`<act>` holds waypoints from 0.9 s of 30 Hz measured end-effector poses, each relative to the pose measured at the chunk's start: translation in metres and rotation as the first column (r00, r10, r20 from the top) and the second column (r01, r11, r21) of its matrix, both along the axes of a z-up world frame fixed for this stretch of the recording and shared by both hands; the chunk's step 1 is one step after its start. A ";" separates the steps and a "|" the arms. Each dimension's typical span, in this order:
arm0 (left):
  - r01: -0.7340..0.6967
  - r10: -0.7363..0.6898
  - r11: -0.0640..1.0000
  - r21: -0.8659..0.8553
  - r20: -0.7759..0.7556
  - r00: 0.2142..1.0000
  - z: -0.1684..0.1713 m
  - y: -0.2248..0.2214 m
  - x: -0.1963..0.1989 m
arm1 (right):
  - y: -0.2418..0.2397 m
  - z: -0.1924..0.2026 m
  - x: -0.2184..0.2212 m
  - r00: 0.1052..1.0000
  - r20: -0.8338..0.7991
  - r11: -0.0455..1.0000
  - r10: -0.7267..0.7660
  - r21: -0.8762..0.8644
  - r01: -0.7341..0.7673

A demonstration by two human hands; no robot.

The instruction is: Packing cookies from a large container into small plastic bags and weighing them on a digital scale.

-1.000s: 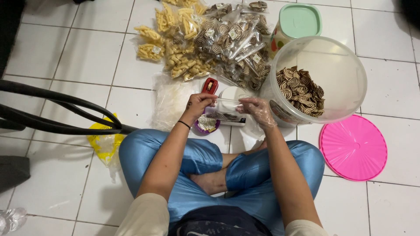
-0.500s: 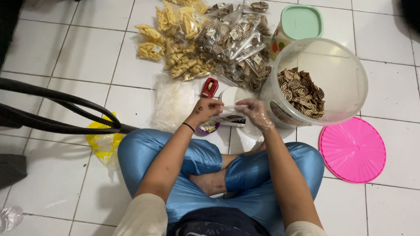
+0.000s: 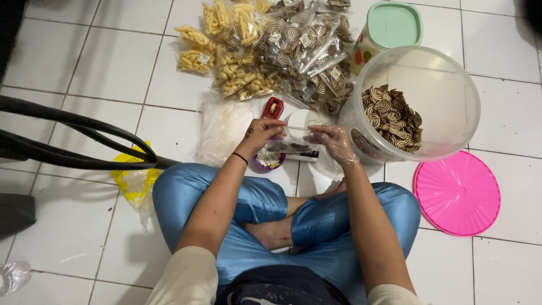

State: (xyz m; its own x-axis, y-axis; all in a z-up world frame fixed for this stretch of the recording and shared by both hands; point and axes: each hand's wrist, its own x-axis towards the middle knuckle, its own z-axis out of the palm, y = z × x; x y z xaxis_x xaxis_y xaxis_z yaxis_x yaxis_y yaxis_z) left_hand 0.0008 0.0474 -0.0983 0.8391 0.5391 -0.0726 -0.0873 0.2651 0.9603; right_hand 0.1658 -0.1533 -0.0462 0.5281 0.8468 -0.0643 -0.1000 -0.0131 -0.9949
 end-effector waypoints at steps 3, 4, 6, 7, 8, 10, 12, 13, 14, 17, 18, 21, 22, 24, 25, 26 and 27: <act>-0.010 0.010 1.000 0.027 0.000 1.000 0.015 -0.005 -0.005 | 0.003 -0.006 0.005 1.000 0.003 0.999 0.016 0.042 -0.016; -0.007 0.007 1.000 0.030 0.003 1.000 0.014 -0.004 -0.004 | 0.003 -0.002 0.004 1.000 0.006 0.999 0.013 0.044 -0.014; -0.015 0.017 0.995 0.098 -0.023 1.000 0.009 -0.003 -0.005 | 0.001 0.004 -0.001 1.000 0.019 0.998 0.005 0.057 -0.006; -0.015 0.018 0.995 0.097 -0.025 1.000 0.009 -0.002 -0.005 | 0.002 0.005 -0.003 1.000 0.017 0.998 0.005 0.057 -0.006; -0.022 0.025 0.992 0.127 -0.021 0.999 0.009 -0.002 -0.005 | 0.003 0.007 -0.005 1.000 -0.017 0.998 -0.005 0.056 0.006; -0.028 0.031 0.987 0.155 -0.018 0.999 0.005 -0.002 -0.005 | 0.005 0.004 -0.004 0.999 -0.052 0.998 -0.015 0.054 0.018; -0.059 0.060 0.998 0.025 -0.030 0.998 -0.003 -0.002 -0.001 | 0.005 -0.006 0.002 0.999 0.031 0.999 -0.027 -0.033 0.028; -0.057 0.058 0.998 0.023 -0.030 0.998 -0.004 -0.002 -0.001 | 0.006 -0.015 0.005 0.999 0.031 0.999 -0.029 -0.034 0.030; -0.069 0.069 0.998 0.010 -0.034 0.997 -0.005 -0.002 -0.001 | 0.008 -0.023 0.008 0.998 0.058 0.998 -0.027 -0.047 0.030; -0.091 0.094 0.995 0.040 -0.071 0.993 -0.013 -0.004 0.002 | 0.010 -0.031 0.005 0.996 0.075 0.996 -0.041 -0.079 0.047; -0.099 0.108 0.991 0.087 -0.100 0.989 -0.016 -0.004 0.004 | 0.011 -0.030 0.003 0.996 0.068 0.994 -0.057 -0.094 0.063; -0.096 0.106 0.990 0.107 -0.095 0.990 -0.016 -0.004 0.001 | 0.008 -0.046 0.006 0.997 0.035 0.989 -0.067 -0.128 0.071; -0.095 0.105 0.989 0.110 -0.091 0.990 -0.020 -0.003 0.002 | 0.008 -0.035 0.002 0.997 0.038 0.989 -0.069 -0.125 0.073; -0.102 0.102 0.995 -0.001 -0.086 0.991 -0.030 -0.002 0.003 | 0.006 -0.015 -0.010 0.995 -0.073 0.994 -0.070 -0.094 0.063; -0.100 0.100 0.995 0.000 -0.086 0.991 -0.024 -0.004 0.001 | 0.003 -0.008 -0.011 0.995 -0.073 0.994 -0.071 -0.093 0.064; -0.105 0.101 0.993 -0.056 -0.081 0.992 -0.018 -0.006 -0.001 | 0.000 -0.002 -0.013 0.997 -0.047 0.995 -0.057 -0.088 0.052; -0.111 0.103 0.988 -0.111 -0.073 0.992 -0.011 -0.008 -0.002 | -0.002 0.005 -0.014 0.999 -0.019 0.996 -0.040 -0.082 0.038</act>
State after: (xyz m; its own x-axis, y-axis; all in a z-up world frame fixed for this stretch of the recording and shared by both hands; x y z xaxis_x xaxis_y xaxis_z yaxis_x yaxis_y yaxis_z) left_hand -0.0010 0.0396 -0.1096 0.7681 0.6104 -0.1933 -0.0573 0.3662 0.9288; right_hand 0.1519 -0.1553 -0.0413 0.5586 0.8170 -0.1433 -0.1225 -0.0896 -0.9884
